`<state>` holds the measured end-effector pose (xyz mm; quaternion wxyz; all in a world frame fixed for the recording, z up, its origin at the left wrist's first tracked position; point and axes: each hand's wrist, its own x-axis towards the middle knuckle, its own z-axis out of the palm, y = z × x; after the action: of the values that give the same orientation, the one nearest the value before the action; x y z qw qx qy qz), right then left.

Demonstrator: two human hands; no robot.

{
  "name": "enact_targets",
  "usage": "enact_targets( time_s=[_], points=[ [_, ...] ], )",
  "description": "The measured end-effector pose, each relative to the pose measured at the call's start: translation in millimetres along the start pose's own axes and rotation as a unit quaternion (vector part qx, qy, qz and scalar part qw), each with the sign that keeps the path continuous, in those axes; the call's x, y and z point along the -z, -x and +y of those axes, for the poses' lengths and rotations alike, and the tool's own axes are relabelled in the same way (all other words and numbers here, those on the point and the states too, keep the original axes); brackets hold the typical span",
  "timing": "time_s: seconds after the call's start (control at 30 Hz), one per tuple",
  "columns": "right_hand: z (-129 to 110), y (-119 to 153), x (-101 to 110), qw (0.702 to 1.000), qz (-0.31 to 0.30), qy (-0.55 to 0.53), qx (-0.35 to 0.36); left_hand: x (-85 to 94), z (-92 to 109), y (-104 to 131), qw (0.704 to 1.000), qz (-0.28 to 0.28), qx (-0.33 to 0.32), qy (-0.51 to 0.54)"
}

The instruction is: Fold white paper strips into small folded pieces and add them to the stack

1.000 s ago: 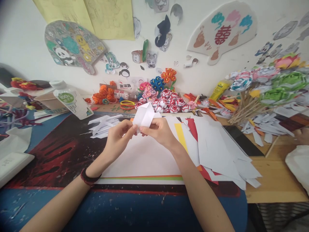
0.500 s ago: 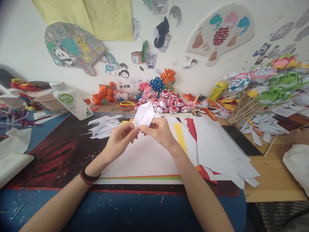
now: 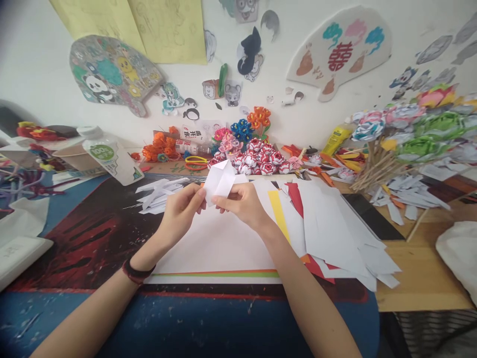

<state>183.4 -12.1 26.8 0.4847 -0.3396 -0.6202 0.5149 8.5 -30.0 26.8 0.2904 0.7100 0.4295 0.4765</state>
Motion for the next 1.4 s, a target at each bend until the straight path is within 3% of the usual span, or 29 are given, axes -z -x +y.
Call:
enact_targets(
  time_s=[0.17, 0.33, 0.5, 0.6, 0.87, 1.13, 1.4],
  points=[
    [3.5, -0.8, 1.2, 1.0, 0.011, -0.015, -0.017, 1.1, 1.0, -2.3, 0.999, -0.034, 0.001, -0.004],
    [3.2, -4.5, 12.3, 0.996, -0.073, -0.008, -0.059, 10.3, -1.8, -7.6, 0.996, -0.056, -0.01, -0.071],
    [2.6, -8.7, 24.5, 0.999, 0.025, -0.02, -0.024, 23.5, -8.1, -12.5, 0.99, -0.105, -0.029, -0.088],
    [6.6, -10.0, 28.2, 0.998, 0.054, -0.01, -0.005, 26.5, -10.1, -13.4, 0.987, -0.118, -0.036, -0.1],
    [17.2, -11.2, 21.0, 0.984, 0.16, 0.061, 0.043, 20.9, -17.4, -13.6, 0.99, -0.13, 0.026, -0.052],
    [17.5, -12.7, 25.5, 0.998, 0.055, -0.02, -0.039, 21.5, -22.9, -16.3, 0.994, -0.084, 0.059, -0.033],
    [26.4, -15.7, 24.2, 0.995, 0.098, 0.007, -0.033, 18.5, -33.1, -15.4, 0.993, -0.102, 0.051, -0.033]
  ],
)
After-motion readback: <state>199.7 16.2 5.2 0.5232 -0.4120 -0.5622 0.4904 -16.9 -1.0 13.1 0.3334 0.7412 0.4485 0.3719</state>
